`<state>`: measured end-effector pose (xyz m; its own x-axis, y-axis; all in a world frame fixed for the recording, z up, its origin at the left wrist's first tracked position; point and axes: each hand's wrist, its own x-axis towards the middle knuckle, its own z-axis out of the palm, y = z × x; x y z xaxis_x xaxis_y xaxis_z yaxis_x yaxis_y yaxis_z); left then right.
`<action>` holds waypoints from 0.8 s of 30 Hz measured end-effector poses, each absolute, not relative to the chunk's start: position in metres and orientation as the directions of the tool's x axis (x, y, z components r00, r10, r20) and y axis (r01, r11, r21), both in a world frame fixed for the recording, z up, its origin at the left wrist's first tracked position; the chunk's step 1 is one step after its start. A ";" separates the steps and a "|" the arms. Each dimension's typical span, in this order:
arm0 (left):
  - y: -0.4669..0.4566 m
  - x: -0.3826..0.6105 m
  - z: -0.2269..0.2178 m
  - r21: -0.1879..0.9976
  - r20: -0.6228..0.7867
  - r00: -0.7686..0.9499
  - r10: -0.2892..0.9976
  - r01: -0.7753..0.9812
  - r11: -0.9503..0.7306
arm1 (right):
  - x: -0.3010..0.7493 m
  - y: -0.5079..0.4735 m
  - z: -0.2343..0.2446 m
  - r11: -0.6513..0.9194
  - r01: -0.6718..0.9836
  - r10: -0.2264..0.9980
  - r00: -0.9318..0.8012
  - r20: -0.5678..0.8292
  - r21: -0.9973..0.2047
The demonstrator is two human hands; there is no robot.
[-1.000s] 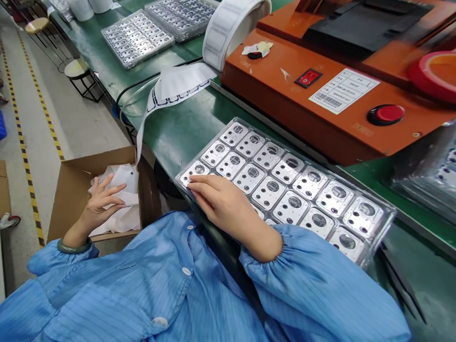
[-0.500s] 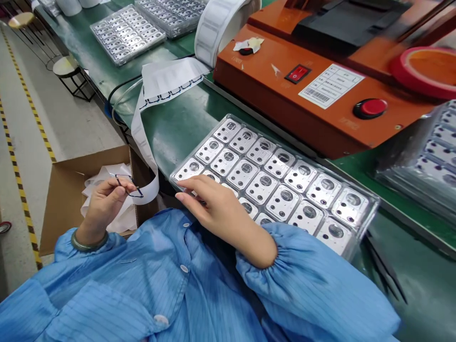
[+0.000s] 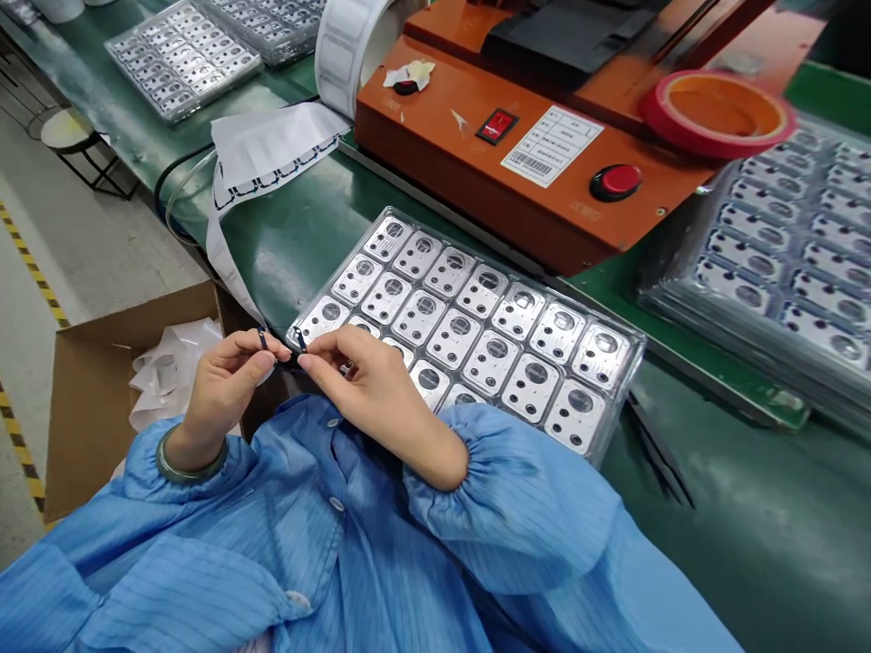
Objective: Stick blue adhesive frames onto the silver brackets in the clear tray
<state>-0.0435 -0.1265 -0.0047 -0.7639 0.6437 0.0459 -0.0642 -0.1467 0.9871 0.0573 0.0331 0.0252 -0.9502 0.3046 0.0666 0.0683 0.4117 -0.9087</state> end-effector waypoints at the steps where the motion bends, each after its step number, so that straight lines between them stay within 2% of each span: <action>1: -0.126 -0.043 -0.004 0.988 0.055 -0.766 0.641 -0.050 -0.144 | 0.058 0.034 0.026 0.412 0.068 0.310 -0.948 0.070 -0.909; 5: -0.124 -0.045 0.000 0.992 0.126 -0.791 0.599 0.085 -0.097 | 0.062 0.036 0.032 0.459 0.040 0.339 -0.931 0.133 -0.888; 8: -0.119 -0.048 0.003 0.959 0.237 -0.784 0.574 0.284 -0.008 | 0.066 0.041 0.037 0.494 0.048 0.396 -0.901 0.176 -0.868; 10: -0.114 -0.050 0.003 0.863 0.376 -0.708 0.598 0.502 0.053 | 0.070 0.046 0.040 0.514 0.061 0.441 -0.875 0.202 -0.856; 12: -0.108 -0.050 -0.001 0.696 0.480 -0.565 0.671 0.711 0.100 | 0.077 0.053 0.044 0.530 0.088 0.494 -0.841 0.223 -0.844; 14: -0.102 -0.048 -0.006 0.544 0.481 -0.406 0.777 0.833 0.099 | 0.084 0.061 0.049 0.535 0.125 0.554 -0.799 0.234 -0.836; 17: -0.095 -0.042 -0.015 0.441 0.435 -0.278 0.857 0.895 0.067 | 0.098 0.073 0.057 0.557 0.186 0.626 -0.734 0.262 -0.810; 21: -0.094 -0.038 -0.023 0.406 0.487 -0.257 0.835 0.913 0.044 | 0.114 0.085 0.065 0.613 0.289 0.693 -0.644 0.324 -0.735; 24: -0.096 -0.039 -0.025 0.391 0.516 -0.221 0.828 0.920 0.002 | 0.122 0.090 0.067 0.570 0.344 0.750 -0.588 0.303 -0.746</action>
<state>-0.0389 -0.0955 -0.0249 -0.2213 0.8277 0.5157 0.9204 0.0025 0.3909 0.1222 0.0898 0.0673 -0.5876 0.7504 0.3027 0.3439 0.5702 -0.7460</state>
